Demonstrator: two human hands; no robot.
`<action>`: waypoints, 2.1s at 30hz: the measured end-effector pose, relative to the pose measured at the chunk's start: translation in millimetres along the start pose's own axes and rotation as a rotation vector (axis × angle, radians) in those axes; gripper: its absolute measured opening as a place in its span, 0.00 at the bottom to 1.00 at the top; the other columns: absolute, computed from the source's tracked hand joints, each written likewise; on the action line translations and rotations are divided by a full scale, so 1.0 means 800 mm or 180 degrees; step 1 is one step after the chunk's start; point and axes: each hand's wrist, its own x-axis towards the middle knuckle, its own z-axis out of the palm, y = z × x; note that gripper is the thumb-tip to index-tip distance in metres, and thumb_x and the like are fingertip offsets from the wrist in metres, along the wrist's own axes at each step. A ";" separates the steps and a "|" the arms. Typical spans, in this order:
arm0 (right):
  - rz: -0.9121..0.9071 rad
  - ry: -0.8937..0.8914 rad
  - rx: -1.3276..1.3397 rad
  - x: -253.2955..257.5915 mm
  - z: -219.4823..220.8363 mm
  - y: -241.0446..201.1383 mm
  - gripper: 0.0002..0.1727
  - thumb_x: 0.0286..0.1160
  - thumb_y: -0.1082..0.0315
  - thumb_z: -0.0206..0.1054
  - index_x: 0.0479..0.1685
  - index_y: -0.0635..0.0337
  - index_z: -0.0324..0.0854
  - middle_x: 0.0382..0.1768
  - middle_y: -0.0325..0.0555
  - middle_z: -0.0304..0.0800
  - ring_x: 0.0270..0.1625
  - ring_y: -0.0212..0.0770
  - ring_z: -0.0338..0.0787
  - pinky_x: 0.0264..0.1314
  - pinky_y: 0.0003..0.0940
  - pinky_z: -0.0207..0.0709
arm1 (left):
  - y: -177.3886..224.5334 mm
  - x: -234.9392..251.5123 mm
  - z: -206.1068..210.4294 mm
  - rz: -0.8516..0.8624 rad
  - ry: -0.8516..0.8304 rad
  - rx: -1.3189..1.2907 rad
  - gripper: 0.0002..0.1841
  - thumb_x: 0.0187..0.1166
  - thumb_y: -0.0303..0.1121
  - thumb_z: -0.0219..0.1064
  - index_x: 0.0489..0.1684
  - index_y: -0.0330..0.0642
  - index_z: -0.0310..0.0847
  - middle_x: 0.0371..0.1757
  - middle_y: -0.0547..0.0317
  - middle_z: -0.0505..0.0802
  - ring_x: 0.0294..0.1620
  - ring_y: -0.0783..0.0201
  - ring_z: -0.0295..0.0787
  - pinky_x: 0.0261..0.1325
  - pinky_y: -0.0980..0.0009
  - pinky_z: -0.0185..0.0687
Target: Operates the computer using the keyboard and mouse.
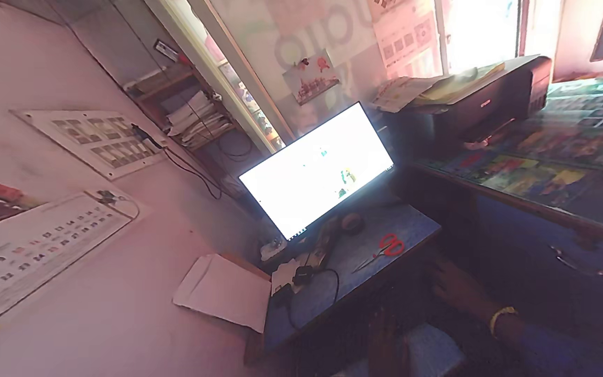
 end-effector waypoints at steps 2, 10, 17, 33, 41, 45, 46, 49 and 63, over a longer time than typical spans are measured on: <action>-0.0018 0.0018 -0.0010 0.001 0.001 0.000 0.29 0.79 0.53 0.63 0.81 0.44 0.77 0.84 0.52 0.71 0.87 0.55 0.69 0.84 0.52 0.69 | 0.000 0.000 0.000 -0.0002 -0.0006 -0.0004 0.28 0.85 0.51 0.58 0.79 0.45 0.79 0.88 0.46 0.73 0.90 0.44 0.64 0.91 0.43 0.55; 0.0073 -0.0093 0.0057 -0.001 -0.005 -0.003 0.30 0.79 0.54 0.64 0.82 0.44 0.75 0.84 0.54 0.71 0.86 0.58 0.70 0.83 0.56 0.69 | 0.008 -0.001 -0.007 -0.0109 -0.0124 0.0027 0.28 0.85 0.50 0.59 0.80 0.46 0.78 0.89 0.48 0.72 0.91 0.45 0.63 0.91 0.44 0.54; 0.0327 -0.0209 -0.0099 -0.004 -0.012 -0.012 0.29 0.80 0.49 0.64 0.75 0.57 0.81 0.82 0.61 0.73 0.84 0.60 0.73 0.83 0.57 0.70 | 0.045 0.026 -0.054 -0.0486 -0.0613 0.0304 0.28 0.80 0.47 0.61 0.80 0.53 0.78 0.84 0.54 0.79 0.86 0.49 0.70 0.87 0.45 0.63; 0.0080 0.0390 -0.0371 0.000 0.007 -0.012 0.28 0.79 0.55 0.64 0.79 0.48 0.79 0.85 0.53 0.72 0.85 0.58 0.73 0.86 0.55 0.68 | -0.003 0.001 -0.003 -0.0287 -0.0368 -0.0196 0.27 0.88 0.52 0.52 0.83 0.54 0.75 0.91 0.56 0.69 0.94 0.52 0.55 0.94 0.47 0.48; 0.0123 0.0174 -0.0435 -0.003 0.006 -0.015 0.29 0.83 0.53 0.60 0.81 0.52 0.76 0.86 0.56 0.69 0.87 0.56 0.70 0.86 0.52 0.68 | -0.012 -0.004 0.006 -0.0076 0.0052 -0.0274 0.26 0.88 0.52 0.53 0.79 0.53 0.79 0.90 0.58 0.71 0.93 0.55 0.57 0.93 0.50 0.51; -0.0057 0.0230 -0.0452 -0.004 0.009 -0.008 0.28 0.82 0.53 0.61 0.80 0.52 0.78 0.85 0.54 0.71 0.87 0.55 0.70 0.86 0.52 0.68 | -0.009 -0.002 0.004 -0.0093 -0.0027 -0.0286 0.26 0.88 0.53 0.54 0.79 0.54 0.79 0.90 0.58 0.70 0.94 0.55 0.56 0.93 0.50 0.50; -0.0077 0.0229 -0.0443 -0.004 0.007 -0.009 0.28 0.81 0.54 0.61 0.80 0.52 0.78 0.85 0.54 0.71 0.87 0.55 0.70 0.86 0.52 0.68 | -0.010 -0.001 0.004 -0.0098 -0.0047 -0.0294 0.26 0.88 0.53 0.54 0.79 0.54 0.79 0.91 0.58 0.70 0.94 0.55 0.56 0.94 0.50 0.50; -0.0092 0.0200 -0.0412 -0.006 0.005 -0.012 0.28 0.82 0.54 0.61 0.81 0.51 0.77 0.85 0.53 0.71 0.87 0.55 0.70 0.86 0.53 0.67 | -0.010 -0.001 0.006 -0.0093 -0.0065 -0.0293 0.27 0.88 0.53 0.53 0.80 0.54 0.78 0.91 0.58 0.70 0.94 0.55 0.56 0.94 0.50 0.49; 0.0033 0.0152 -0.0393 -0.004 0.006 -0.013 0.30 0.82 0.51 0.59 0.84 0.48 0.74 0.86 0.52 0.69 0.88 0.55 0.68 0.88 0.54 0.65 | -0.009 -0.003 0.006 -0.0094 0.0003 -0.0246 0.27 0.88 0.54 0.53 0.80 0.55 0.78 0.90 0.57 0.71 0.94 0.53 0.56 0.93 0.49 0.50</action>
